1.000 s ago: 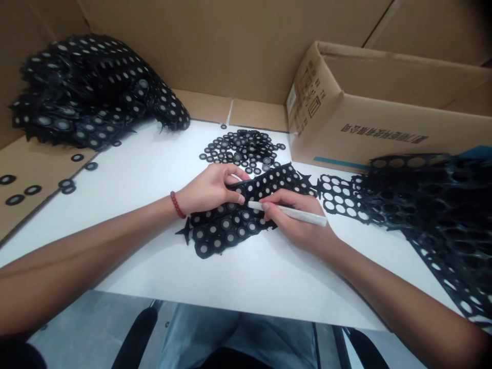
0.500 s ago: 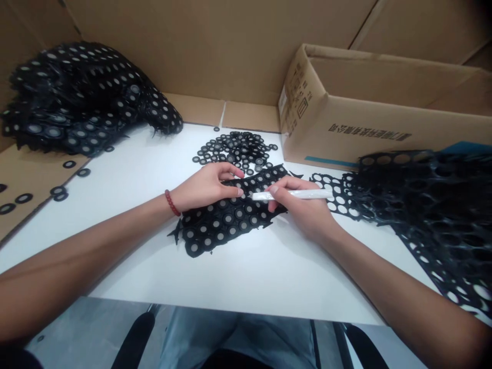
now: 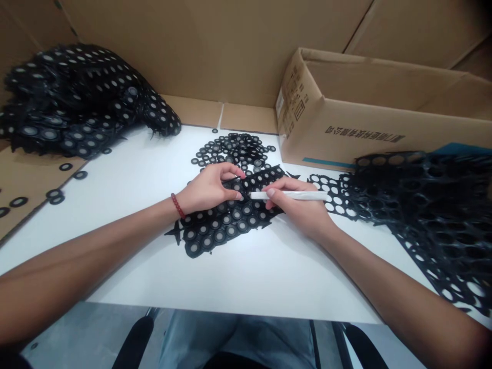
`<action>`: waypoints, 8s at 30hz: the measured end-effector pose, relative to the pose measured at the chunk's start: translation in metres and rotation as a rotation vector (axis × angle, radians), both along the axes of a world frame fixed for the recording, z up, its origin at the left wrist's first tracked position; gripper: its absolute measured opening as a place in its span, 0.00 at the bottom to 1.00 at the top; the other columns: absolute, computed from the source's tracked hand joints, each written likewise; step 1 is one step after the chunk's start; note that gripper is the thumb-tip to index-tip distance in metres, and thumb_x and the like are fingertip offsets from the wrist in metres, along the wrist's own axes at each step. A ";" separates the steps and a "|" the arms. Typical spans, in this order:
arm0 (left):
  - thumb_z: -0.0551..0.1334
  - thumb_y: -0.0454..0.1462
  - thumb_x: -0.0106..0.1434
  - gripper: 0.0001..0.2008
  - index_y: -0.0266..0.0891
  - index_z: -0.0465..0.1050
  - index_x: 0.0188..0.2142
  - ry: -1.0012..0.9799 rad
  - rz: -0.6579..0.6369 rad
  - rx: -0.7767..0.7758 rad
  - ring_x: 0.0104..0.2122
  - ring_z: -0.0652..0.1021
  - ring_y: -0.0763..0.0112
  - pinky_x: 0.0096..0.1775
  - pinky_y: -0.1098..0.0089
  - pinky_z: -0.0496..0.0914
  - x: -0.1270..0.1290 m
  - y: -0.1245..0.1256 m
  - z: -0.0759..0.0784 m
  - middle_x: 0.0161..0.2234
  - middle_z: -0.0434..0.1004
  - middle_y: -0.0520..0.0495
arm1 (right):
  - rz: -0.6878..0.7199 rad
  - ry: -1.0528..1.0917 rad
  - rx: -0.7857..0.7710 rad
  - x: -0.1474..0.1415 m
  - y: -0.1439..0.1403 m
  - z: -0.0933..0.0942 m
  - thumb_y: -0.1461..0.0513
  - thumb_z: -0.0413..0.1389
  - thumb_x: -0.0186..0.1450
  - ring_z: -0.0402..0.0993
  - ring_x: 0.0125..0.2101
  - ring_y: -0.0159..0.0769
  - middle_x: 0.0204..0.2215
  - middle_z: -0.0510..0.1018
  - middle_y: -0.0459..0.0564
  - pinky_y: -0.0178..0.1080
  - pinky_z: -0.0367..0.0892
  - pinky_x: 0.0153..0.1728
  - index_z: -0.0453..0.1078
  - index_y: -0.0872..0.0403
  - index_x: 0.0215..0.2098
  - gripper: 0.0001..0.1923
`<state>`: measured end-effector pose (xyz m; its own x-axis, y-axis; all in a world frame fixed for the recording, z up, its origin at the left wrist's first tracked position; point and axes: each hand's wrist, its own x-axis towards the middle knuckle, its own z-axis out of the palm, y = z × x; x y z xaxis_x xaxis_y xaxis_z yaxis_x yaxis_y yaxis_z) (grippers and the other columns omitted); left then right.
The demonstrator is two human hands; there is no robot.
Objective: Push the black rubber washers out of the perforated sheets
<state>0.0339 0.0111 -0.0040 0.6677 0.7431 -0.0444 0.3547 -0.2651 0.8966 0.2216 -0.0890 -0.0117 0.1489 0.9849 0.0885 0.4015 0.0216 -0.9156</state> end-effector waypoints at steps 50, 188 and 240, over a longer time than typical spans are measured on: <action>0.65 0.34 0.52 0.20 0.39 0.64 0.44 0.058 -0.096 -0.055 0.25 0.70 0.75 0.29 0.73 0.64 0.010 0.007 0.006 0.25 0.73 0.55 | 0.002 0.104 0.032 0.003 -0.003 -0.005 0.57 0.57 0.60 0.71 0.25 0.30 0.22 0.77 0.44 0.33 0.64 0.27 0.75 0.53 0.30 0.08; 0.64 0.45 0.52 0.13 0.36 0.73 0.27 0.073 -0.036 -0.023 0.26 0.70 0.72 0.31 0.70 0.63 0.038 0.009 -0.002 0.25 0.73 0.53 | -0.055 0.119 0.047 0.038 0.008 0.005 0.56 0.59 0.57 0.71 0.26 0.33 0.23 0.78 0.48 0.37 0.65 0.31 0.76 0.55 0.30 0.11; 0.65 0.35 0.48 0.08 0.35 0.71 0.29 -0.076 -0.006 -0.080 0.30 0.74 0.70 0.36 0.70 0.67 0.035 0.013 -0.006 0.28 0.74 0.52 | -0.083 0.441 0.027 0.045 0.013 -0.010 0.54 0.58 0.57 0.67 0.23 0.30 0.22 0.75 0.47 0.34 0.58 0.24 0.73 0.55 0.28 0.12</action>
<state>0.0691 0.0240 -0.0102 0.6762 0.7349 -0.0524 0.2829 -0.1933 0.9395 0.2669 -0.0763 -0.0214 0.2569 0.9661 0.0237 -0.0262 0.0314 -0.9992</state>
